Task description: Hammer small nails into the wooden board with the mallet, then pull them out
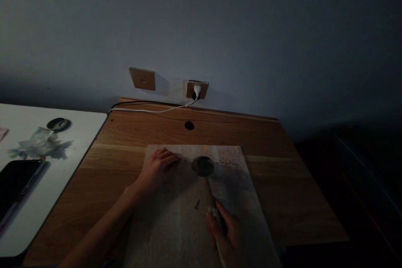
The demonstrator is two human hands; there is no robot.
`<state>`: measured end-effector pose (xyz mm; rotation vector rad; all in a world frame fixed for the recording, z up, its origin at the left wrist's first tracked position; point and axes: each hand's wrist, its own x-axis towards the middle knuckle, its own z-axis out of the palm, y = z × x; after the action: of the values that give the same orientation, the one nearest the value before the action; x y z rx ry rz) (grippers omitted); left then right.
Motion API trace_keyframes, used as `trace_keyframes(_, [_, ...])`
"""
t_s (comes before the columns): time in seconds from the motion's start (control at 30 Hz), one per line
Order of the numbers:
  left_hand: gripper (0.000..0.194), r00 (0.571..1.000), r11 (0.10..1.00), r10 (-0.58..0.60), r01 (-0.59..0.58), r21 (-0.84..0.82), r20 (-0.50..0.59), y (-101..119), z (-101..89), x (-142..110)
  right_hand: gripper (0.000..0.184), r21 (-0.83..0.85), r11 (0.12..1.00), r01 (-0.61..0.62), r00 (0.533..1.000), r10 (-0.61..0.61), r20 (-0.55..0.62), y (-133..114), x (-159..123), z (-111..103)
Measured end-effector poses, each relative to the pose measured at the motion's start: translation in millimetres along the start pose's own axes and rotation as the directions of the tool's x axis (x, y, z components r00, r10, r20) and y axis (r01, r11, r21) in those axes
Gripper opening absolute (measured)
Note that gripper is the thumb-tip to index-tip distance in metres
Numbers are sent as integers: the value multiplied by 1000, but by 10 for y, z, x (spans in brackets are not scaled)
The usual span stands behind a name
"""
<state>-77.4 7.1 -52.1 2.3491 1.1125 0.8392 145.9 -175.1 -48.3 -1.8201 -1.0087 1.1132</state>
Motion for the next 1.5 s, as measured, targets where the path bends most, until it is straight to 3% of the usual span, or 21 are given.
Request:
trace_keyframes(0.17, [22,1000,1000,17,-17,-26,-5,-23,13,11,75,37,999,-37,997,35,71,-263,17,63])
trace_keyframes(0.27, [34,999,999,-37,37,-31,-11,-44,45,-1,70,10,1000,-20,996,19,88,-424,31,90])
trace_keyframes(0.37, [45,995,994,-100,99,-46,-22,-50,60,-19,65,-8,1000,18,982,-17,187,-516,71,118])
trace_keyframes(0.5, [49,988,986,-154,152,-74,-25,-44,55,-23,61,-36,998,49,960,-37,279,-539,134,173])
trace_keyframes(0.73, [55,984,983,-176,175,-52,-16,-43,39,-7,60,-56,994,92,968,-76,238,-482,163,156])
trace_keyframes(0.83, [55,994,995,-98,99,19,-57,49,1,-36,59,-62,993,99,969,-81,234,-461,153,62])
trace_keyframes(0.93, [43,993,989,112,-107,105,-39,299,-22,-111,62,-40,998,55,993,-51,103,-408,118,-35])
trace_keyframes(0.97, [36,976,968,218,-218,122,13,407,-14,-147,61,-24,999,40,998,-39,55,-390,108,-66])
trace_keyframes(1.03, [22,888,883,433,-453,123,154,618,34,-230,56,21,1000,21,1000,-21,-16,-367,98,-131])
trace_keyframes(1.1, [15,807,810,537,-574,116,244,778,112,-317,52,49,999,0,999,1,-36,-375,103,-205])
trace_keyframes(1.17, [14,789,788,543,-597,149,286,861,193,-391,49,50,999,-10,999,12,-35,-406,114,-281])
trace_keyframes(1.37, [10,794,793,492,-578,192,358,911,263,-453,49,-3,1000,25,998,-26,-53,-483,98,-367])
trace_keyframes(1.5, [5,840,836,452,-516,185,299,846,146,-393,50,66,998,-13,998,17,-56,-436,71,-292])
